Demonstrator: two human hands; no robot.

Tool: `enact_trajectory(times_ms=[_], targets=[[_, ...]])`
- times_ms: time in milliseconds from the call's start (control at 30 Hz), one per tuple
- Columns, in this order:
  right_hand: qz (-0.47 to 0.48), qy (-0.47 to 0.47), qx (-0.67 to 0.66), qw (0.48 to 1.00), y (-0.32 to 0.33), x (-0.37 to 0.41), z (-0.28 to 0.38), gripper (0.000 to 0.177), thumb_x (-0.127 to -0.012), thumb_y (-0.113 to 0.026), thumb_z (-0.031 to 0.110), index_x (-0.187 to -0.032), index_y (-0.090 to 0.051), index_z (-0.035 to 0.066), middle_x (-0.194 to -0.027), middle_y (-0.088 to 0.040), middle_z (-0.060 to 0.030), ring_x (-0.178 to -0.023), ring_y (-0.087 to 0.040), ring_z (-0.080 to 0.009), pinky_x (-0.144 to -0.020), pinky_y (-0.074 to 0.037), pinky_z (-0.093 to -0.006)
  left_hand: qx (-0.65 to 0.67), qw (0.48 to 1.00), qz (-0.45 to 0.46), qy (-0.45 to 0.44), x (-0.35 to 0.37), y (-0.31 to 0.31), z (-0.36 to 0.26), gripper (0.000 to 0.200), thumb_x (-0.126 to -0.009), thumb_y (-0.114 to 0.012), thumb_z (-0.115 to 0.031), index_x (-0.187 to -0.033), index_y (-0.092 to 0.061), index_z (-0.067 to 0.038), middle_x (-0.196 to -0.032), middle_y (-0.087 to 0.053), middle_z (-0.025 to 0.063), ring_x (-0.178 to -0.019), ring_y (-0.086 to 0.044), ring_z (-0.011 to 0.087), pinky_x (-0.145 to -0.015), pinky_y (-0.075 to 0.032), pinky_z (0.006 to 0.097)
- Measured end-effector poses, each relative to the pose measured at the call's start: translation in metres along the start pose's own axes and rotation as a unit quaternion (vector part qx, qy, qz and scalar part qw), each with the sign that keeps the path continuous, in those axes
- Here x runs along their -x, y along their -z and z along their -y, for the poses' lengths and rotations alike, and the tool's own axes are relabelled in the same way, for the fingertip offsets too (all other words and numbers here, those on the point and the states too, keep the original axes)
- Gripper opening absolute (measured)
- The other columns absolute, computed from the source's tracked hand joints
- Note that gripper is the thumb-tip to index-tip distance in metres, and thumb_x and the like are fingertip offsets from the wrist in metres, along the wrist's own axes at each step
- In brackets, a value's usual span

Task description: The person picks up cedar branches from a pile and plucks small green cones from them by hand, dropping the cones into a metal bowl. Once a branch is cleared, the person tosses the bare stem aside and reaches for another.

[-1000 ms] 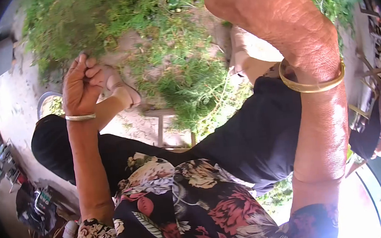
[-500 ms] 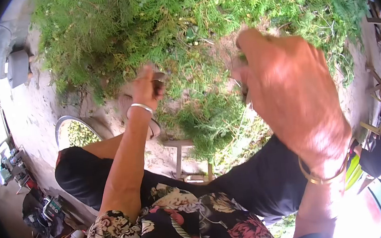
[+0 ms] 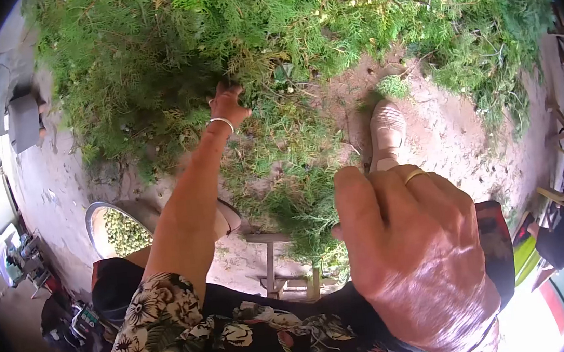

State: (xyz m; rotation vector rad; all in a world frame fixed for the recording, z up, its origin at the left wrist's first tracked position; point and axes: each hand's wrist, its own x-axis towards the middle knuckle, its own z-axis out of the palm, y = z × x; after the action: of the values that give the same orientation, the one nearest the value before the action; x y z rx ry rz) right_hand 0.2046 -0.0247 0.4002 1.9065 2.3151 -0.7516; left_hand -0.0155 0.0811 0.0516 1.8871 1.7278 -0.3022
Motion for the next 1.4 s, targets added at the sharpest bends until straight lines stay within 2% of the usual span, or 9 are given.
enact_trajectory(times_ms=[167,367,567,900,967,1000,1067,1167,1400], targets=[[-0.005,-0.001,-0.001,1.000,0.001,0.000,-0.005,0.045,-0.061,-0.075,0.004,-0.101,-0.057,0.000,-0.076,-0.058,-0.0133,-0.069,-0.056,-0.0309,-0.061,-0.044,-0.0407,0.077,0.986,-0.136,-0.065,0.041,-0.049,0.007,0.040,-0.064,-0.071,0.008,-0.101,-0.065,-0.006,-0.118,-0.057,0.0158,-0.104,-0.057,0.0352,-0.090,-0.050,0.0381],[0.029,0.027,0.043,0.998,0.001,0.005,-0.004,0.042,-0.065,-0.072,0.005,-0.104,-0.055,0.000,-0.079,-0.057,-0.0146,-0.072,-0.057,-0.0315,-0.064,-0.044,-0.0418,0.278,0.956,-0.070,-0.059,0.099,-0.046,0.024,0.034,-0.068,-0.069,0.006,-0.099,-0.067,-0.008,-0.119,-0.058,0.0126,-0.095,-0.063,0.0285,-0.081,-0.053,0.0354],[0.021,0.025,0.077,0.996,-0.004,0.007,-0.004,0.037,-0.070,-0.070,0.007,-0.103,-0.055,0.001,-0.079,-0.057,-0.0140,-0.075,-0.057,-0.0343,-0.069,-0.044,-0.0434,0.655,0.734,-0.100,0.147,0.125,-0.033,0.033,0.050,-0.076,-0.066,0.002,-0.124,-0.053,-0.004,-0.115,-0.058,0.0063,-0.071,-0.056,0.0107,-0.046,-0.043,0.0266],[0.084,0.277,-0.114,0.950,0.036,0.060,0.016,0.032,-0.066,-0.072,0.022,-0.091,-0.063,0.003,-0.084,-0.063,-0.0121,-0.071,-0.061,-0.0277,-0.064,-0.050,-0.0360,0.770,0.592,-0.160,0.173,0.148,0.019,0.032,0.034,-0.078,-0.067,-0.002,-0.111,-0.060,0.002,-0.086,-0.067,0.0098,-0.069,-0.064,0.0165,-0.049,-0.048,0.0256],[-0.013,0.303,-0.170,0.938,0.034,0.078,0.038,0.036,-0.064,-0.072,0.021,-0.095,-0.063,0.003,-0.082,-0.063,-0.0122,-0.061,-0.062,-0.0236,-0.049,-0.051,-0.0318,0.742,0.627,-0.161,0.175,0.158,0.024,0.033,0.027,-0.078,-0.065,-0.001,-0.105,-0.062,0.002,-0.086,-0.067,0.0101,-0.069,-0.063,0.0163,-0.051,-0.049,0.0274],[0.124,0.225,-0.249,0.934,0.053,0.079,0.049,0.020,-0.089,-0.055,0.006,-0.103,-0.062,-0.007,-0.081,-0.065,-0.0185,-0.075,-0.064,-0.0307,-0.064,-0.055,-0.0401,0.693,0.673,-0.170,0.196,0.163,0.026,0.028,0.024,-0.078,-0.064,0.000,-0.102,-0.063,0.003,-0.084,-0.067,0.0097,-0.068,-0.063,0.0158,-0.052,-0.049,0.0276],[-0.099,0.453,-0.191,0.865,0.029,0.079,0.046,0.020,-0.083,-0.059,0.002,-0.100,-0.062,-0.008,-0.076,-0.063,-0.0197,-0.069,-0.063,-0.0300,-0.063,-0.054,-0.0383,0.596,0.752,-0.218,0.177,0.163,0.006,0.021,0.020,-0.077,-0.063,0.000,-0.097,-0.065,0.003,-0.081,-0.066,0.0082,-0.065,-0.061,0.0137,-0.054,-0.048,0.0270],[-0.015,0.347,-0.199,0.916,0.035,0.095,0.064,0.021,-0.082,-0.060,0.002,-0.099,-0.062,-0.009,-0.077,-0.062,-0.0203,-0.070,-0.062,-0.0310,-0.066,-0.054,-0.0395,0.486,0.830,-0.251,0.107,0.178,-0.012,-0.004,0.015,-0.079,-0.062,-0.003,-0.093,-0.065,0.003,-0.076,-0.066,0.0049,-0.060,-0.057,0.0102,-0.055,-0.045,0.0238],[0.224,0.404,-0.200,0.864,0.025,0.081,0.060,0.043,-0.064,-0.072,0.014,-0.103,-0.061,0.000,-0.087,-0.064,-0.0151,-0.073,-0.064,-0.0299,-0.064,-0.053,-0.0360,0.644,0.757,-0.096,0.049,0.243,0.049,-0.061,0.010,-0.081,-0.061,-0.005,-0.088,-0.064,0.001,-0.067,-0.061,0.0051,-0.055,-0.053,0.0092,-0.050,-0.041,0.0244]])
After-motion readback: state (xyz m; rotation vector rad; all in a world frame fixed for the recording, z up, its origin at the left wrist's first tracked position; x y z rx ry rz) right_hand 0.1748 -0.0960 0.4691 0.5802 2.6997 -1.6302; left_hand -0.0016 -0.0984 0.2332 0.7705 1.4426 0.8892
